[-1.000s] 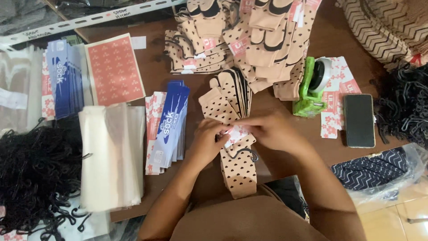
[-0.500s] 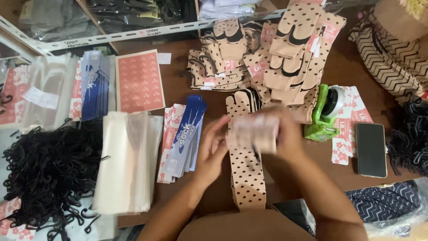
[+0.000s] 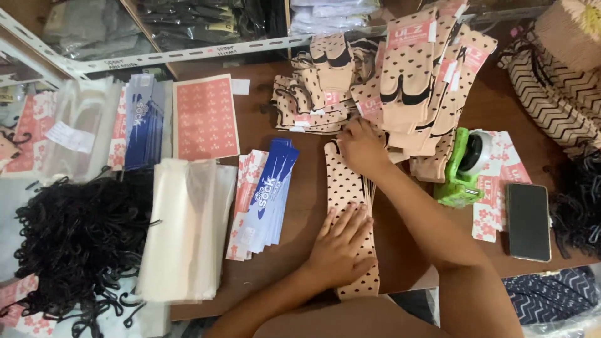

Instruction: Attaching cardboard tags to pairs of socks and stacking them on a work table

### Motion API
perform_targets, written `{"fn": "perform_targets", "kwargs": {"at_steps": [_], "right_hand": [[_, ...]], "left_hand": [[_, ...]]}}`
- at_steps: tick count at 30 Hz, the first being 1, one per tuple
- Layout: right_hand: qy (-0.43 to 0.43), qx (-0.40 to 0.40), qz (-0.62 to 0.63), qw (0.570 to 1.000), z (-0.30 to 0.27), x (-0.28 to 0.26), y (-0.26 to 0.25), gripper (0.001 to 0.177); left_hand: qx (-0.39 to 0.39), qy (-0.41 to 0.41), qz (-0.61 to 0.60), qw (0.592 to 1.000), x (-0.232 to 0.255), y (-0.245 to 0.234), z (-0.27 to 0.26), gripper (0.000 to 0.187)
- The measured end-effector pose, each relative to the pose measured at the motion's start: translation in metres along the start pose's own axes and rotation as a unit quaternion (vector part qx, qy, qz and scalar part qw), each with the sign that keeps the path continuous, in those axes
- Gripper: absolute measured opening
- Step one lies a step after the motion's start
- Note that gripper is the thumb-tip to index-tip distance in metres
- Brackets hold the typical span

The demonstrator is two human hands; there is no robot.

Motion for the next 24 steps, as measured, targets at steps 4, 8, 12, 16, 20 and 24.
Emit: {"fn": "perform_targets", "kwargs": {"at_steps": [4, 8, 12, 16, 20, 24], "right_hand": [[0.007, 0.053, 0.125, 0.991, -0.004, 0.014, -0.013, 0.013], [0.097, 0.049, 0.177, 0.978, 0.001, 0.042, 0.005, 0.017], [0.108, -0.021, 0.124, 0.986, -0.002, 0.050, 0.031, 0.026], [0.142, -0.011, 0.272, 0.952, -0.022, -0.009, -0.078, 0.028], [0.062, 0.035, 0.235, 0.969, -0.122, -0.060, -0.123, 0.029], [-0.043, -0.255, 0.529, 0.808, -0.200, -0.101, -0.109, 0.033]], "left_hand": [[-0.060, -0.017, -0.027, 0.998, -0.003, 0.010, 0.002, 0.075], [-0.041, 0.034, -0.019, 0.998, 0.016, 0.005, 0.001, 0.078], [-0.125, 0.019, -0.068, 0.990, 0.009, 0.021, 0.002, 0.078], [-0.074, -0.385, -0.613, 0.686, -0.047, 0.038, 0.004, 0.058], [-0.077, -0.456, -0.767, 0.445, -0.069, 0.076, -0.019, 0.094], [-0.008, -0.493, -0.703, 0.512, -0.104, 0.118, -0.051, 0.049]]}}
Point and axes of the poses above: each hand's wrist, its own z-axis towards the middle knuckle, its own y-axis out of the palm, x = y × z, the point moved 9 cm from there along z, towards the middle knuckle, and after that the axes turned 3 degrees about y, right-handed, at the moved point
